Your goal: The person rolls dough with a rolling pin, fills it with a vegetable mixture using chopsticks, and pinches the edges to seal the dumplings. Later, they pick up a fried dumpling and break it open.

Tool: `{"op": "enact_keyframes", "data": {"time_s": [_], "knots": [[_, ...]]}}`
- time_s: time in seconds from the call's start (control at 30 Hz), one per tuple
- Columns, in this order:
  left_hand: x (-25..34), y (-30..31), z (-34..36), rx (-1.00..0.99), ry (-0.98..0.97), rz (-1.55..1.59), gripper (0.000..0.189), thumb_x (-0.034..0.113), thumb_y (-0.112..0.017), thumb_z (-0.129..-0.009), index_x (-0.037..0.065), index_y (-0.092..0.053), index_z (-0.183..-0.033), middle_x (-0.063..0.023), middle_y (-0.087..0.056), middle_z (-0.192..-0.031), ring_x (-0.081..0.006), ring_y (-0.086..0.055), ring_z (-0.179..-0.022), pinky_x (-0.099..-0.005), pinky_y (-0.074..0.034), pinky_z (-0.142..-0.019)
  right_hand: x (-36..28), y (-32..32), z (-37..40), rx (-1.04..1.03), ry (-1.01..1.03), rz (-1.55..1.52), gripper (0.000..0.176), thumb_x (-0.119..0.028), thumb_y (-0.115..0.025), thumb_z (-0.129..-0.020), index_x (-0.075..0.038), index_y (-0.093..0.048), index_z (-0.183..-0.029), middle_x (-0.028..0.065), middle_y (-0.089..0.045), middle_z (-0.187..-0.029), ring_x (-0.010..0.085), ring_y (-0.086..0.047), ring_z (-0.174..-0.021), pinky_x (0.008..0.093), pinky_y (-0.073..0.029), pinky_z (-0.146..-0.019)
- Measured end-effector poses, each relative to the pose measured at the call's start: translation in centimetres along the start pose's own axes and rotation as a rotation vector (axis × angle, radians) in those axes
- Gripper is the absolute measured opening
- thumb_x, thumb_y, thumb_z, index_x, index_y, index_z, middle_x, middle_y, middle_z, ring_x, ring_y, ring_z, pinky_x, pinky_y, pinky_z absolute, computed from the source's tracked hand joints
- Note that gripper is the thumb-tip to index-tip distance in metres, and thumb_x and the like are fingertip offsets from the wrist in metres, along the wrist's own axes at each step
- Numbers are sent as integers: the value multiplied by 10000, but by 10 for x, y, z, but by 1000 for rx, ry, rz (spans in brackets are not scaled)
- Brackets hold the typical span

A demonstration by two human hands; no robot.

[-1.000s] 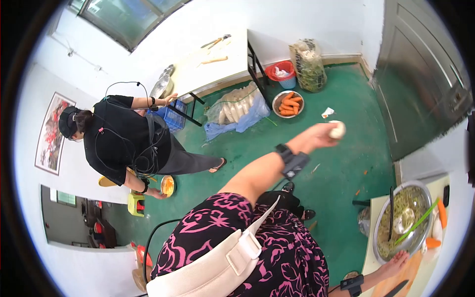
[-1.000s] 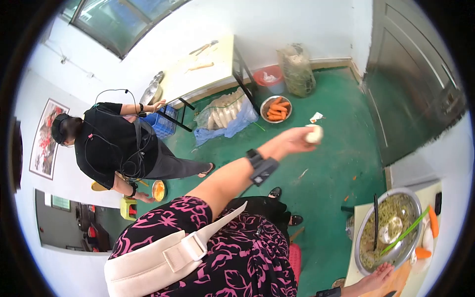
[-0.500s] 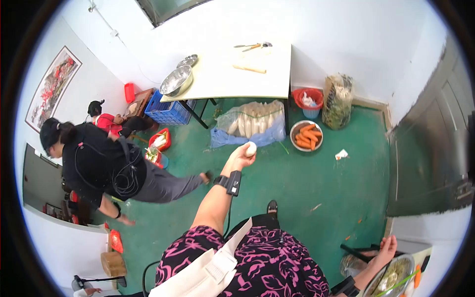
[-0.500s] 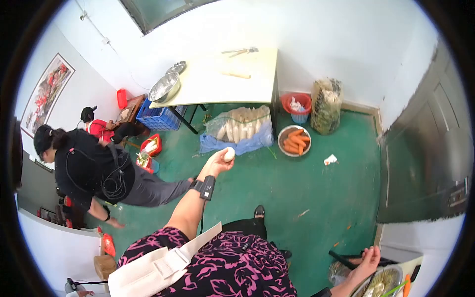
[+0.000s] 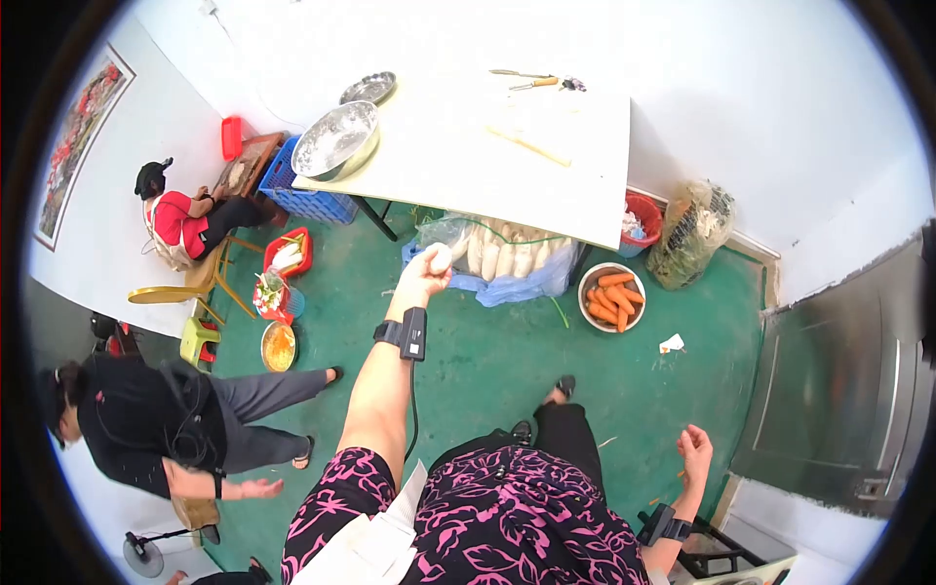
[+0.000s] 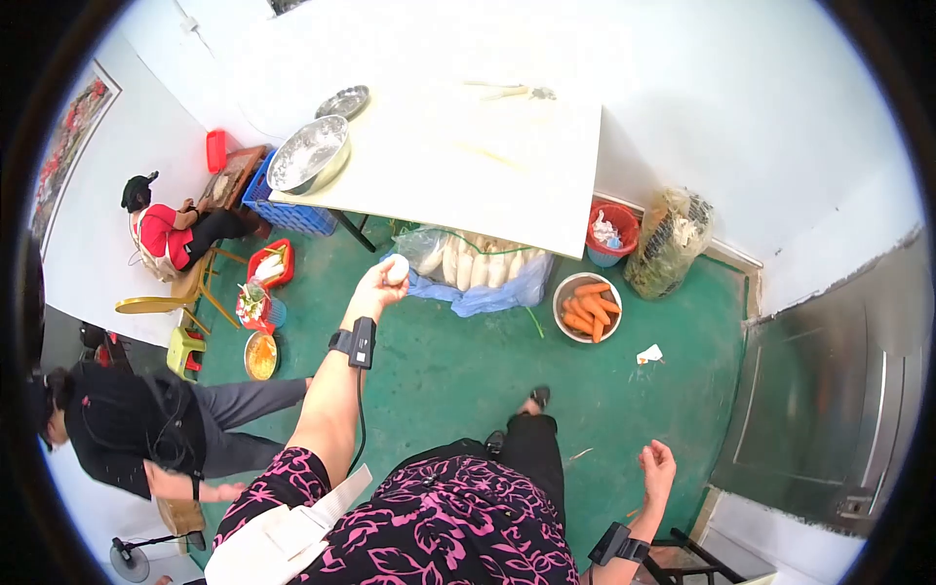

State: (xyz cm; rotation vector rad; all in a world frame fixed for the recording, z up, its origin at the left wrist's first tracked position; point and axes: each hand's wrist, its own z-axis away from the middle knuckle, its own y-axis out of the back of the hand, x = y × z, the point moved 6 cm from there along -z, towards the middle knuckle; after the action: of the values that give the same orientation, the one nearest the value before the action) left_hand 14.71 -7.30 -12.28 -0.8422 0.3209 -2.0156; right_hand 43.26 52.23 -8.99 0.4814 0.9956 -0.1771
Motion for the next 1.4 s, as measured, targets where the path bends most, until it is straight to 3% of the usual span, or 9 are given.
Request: {"op": "enact_keyframes", "data": {"time_s": [0.3, 0.43, 0.67, 0.9, 0.97, 1.03, 1.2, 1.33, 1.4], "knots": [[66, -131, -100, -16, 67, 194, 307, 180, -614, -783, 28, -476, -1012, -148, -537, -942, -276, -537, -823, -376, -438, -696, -55, -66, -191, 20, -43, 37, 247, -101, -583, -798, 21, -539, -1008, 30, -556, -833, 93, -529, -731, 222, -456, -638], [125, -148, -129, -12, -29, 233, 280, 210, -584, -810, 21, -479, -988, -142, -531, -919, -269, -527, -823, -370, -443, -699, -181, -194, -308, -148, 342, 316, 235, -132, -595, -785, 13, -569, -968, 84, -592, -834, 138, -556, -770, 262, -453, -676], [209, -121, -163, 236, -112, 194, 225, 168, -592, -806, 65, -508, -987, -92, -542, -970, -228, -528, -858, -339, -443, -719, -372, -465, -314, -469, 945, 586, 347, -120, -655, -692, -23, -532, -1002, 148, -534, -930, 289, -530, -863, 355, -430, -741], [291, -139, -294, 17, -208, -128, 221, 129, -624, -761, 85, -532, -957, -81, -567, -904, -209, -550, -810, -339, -462, -705, -356, -515, -326, -211, 827, 894, 494, -157, -702, -598, -33, -524, -1042, 159, -514, -990, 335, -500, -899, 410, -413, -772], [309, -197, -275, -206, -764, -1183, 290, 108, -649, -696, 36, -546, -958, -135, -575, -912, -264, -563, -781, -347, -463, -721, -353, -518, -338, -185, 846, 908, 448, -142, -686, -610, -35, -544, -1021, 154, -514, -983, 333, -496, -892, 410, -406, -779], [317, -227, -275, -165, -1264, -1499, 311, 103, -669, -663, 8, -558, -938, -153, -592, -868, -282, -572, -731, -343, -476, -685, -348, -519, -344, -202, 835, 903, 396, -114, -668, -627, -36, -560, -1000, 155, -506, -985, 329, -481, -902, 405, -395, -798], [312, -209, -379, 248, -375, -498, 380, 217, -705, -637, -64, -567, -852, -167, -614, -804, -242, -600, -730, -316, -483, -579, -353, -527, -337, -207, 712, 879, 378, -81, -657, -643, -43, -562, -1007, 155, -488, -1001, 321, -449, -932, 396, -380, -826], [340, -217, -375, 394, -719, -1443, 525, 329, -729, -562, -79, -587, -860, -192, -623, -785, -225, -621, -728, -320, -485, -577, -358, -523, -339, -185, 706, 875, 369, -77, -660, -648, -48, -564, -1004, 150, -487, -1007, 316, -448, -932, 390, -382, -824], [340, -198, -383, 256, -435, -1234, 530, 334, -726, -573, -72, -589, -885, -201, -623, -833, -264, -620, -729, -342, -484, -607, -360, -523, -335, -171, 675, 854, 362, -74, -660, -650, -48, -565, -998, 151, -488, -1007, 316, -448, -932, 391, -381, -821]]}}
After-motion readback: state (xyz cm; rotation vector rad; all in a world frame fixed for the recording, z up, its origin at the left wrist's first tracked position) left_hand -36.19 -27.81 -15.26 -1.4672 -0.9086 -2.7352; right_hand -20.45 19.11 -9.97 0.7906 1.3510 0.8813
